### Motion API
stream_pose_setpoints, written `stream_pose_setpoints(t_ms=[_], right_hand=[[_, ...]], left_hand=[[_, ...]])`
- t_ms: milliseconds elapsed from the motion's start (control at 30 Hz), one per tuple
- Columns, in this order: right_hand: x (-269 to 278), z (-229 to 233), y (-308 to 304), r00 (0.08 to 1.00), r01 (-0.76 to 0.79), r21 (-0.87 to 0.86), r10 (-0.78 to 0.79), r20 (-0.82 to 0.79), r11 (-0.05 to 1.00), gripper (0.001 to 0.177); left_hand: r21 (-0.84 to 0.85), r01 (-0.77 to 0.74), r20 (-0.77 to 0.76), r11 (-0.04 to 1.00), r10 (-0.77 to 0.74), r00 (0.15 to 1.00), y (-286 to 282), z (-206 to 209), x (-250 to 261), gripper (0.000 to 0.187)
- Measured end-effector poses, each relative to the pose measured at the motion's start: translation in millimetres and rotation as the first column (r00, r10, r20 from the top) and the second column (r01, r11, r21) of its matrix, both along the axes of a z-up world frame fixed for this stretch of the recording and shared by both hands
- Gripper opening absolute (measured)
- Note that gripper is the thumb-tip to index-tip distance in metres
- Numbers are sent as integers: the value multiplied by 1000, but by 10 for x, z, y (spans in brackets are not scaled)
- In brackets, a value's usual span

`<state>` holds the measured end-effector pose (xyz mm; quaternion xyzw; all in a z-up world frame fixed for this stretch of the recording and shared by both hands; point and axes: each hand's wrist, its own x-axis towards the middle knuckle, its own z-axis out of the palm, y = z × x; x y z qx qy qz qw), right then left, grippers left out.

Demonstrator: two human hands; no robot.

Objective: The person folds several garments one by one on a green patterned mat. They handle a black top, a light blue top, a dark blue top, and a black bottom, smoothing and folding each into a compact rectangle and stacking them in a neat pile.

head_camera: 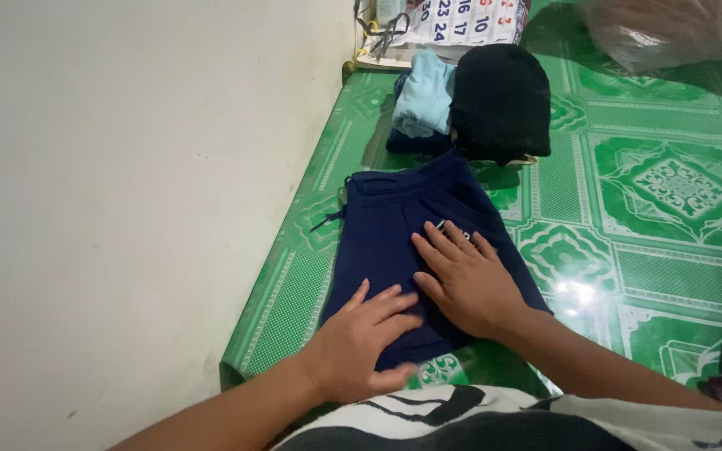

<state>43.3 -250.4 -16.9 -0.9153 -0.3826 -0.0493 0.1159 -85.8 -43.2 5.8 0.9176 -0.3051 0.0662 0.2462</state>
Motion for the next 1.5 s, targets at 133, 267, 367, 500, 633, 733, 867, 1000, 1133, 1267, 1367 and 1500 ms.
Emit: stream_pose_setpoints(t_ms=[133,267,367,500,633,733,867,1000,1133,1267,1367,1500], right_hand=[[11,167,-48,985,-17,125,38,-167,992,57],[-90,383,-205,939,-126,160,169,-298,979,56],[-205,461,-275,941,-228,169,262,-214,959,60],[-202,545,-323,976,-54,104,74,-205,993,51],[-122,659,-490,947,99,53,-78,-311,994,56],[-37,740,-591,912,86,-65,-105,-397,994,51],[-29,754,-683,894,47,-58,-68,-443,997,54],[76,756,-702,921,18,-42,-33,-387,999,41],[213,767,-722,758,280,-151,-315,-571,948,30],[350,743,-736,699,270,-208,-340,-629,940,34],[378,650,-699,735,284,-250,-378,-563,926,34],[233,453,-601,924,316,-72,-324,-201,946,30]], left_hand=[[-25,-79,117,997,82,990,-68,15,-23,28],[-33,-233,158,972,235,959,-135,17,73,19],[33,-498,-72,867,499,864,-250,9,234,16],[136,-600,-118,788,614,780,-299,27,371,15],[182,-491,-115,852,514,850,-208,122,298,29],[108,-373,-153,922,386,910,-85,257,219,41],[112,-392,-314,913,406,858,61,400,281,42],[144,-569,-690,809,495,529,338,350,460,39],[-189,-622,-775,760,274,570,594,80,615,31],[-171,-674,-746,718,352,564,677,-117,590,31],[63,-639,-425,767,600,678,631,-78,556,32],[269,-775,-307,572,814,493,539,100,467,33]])
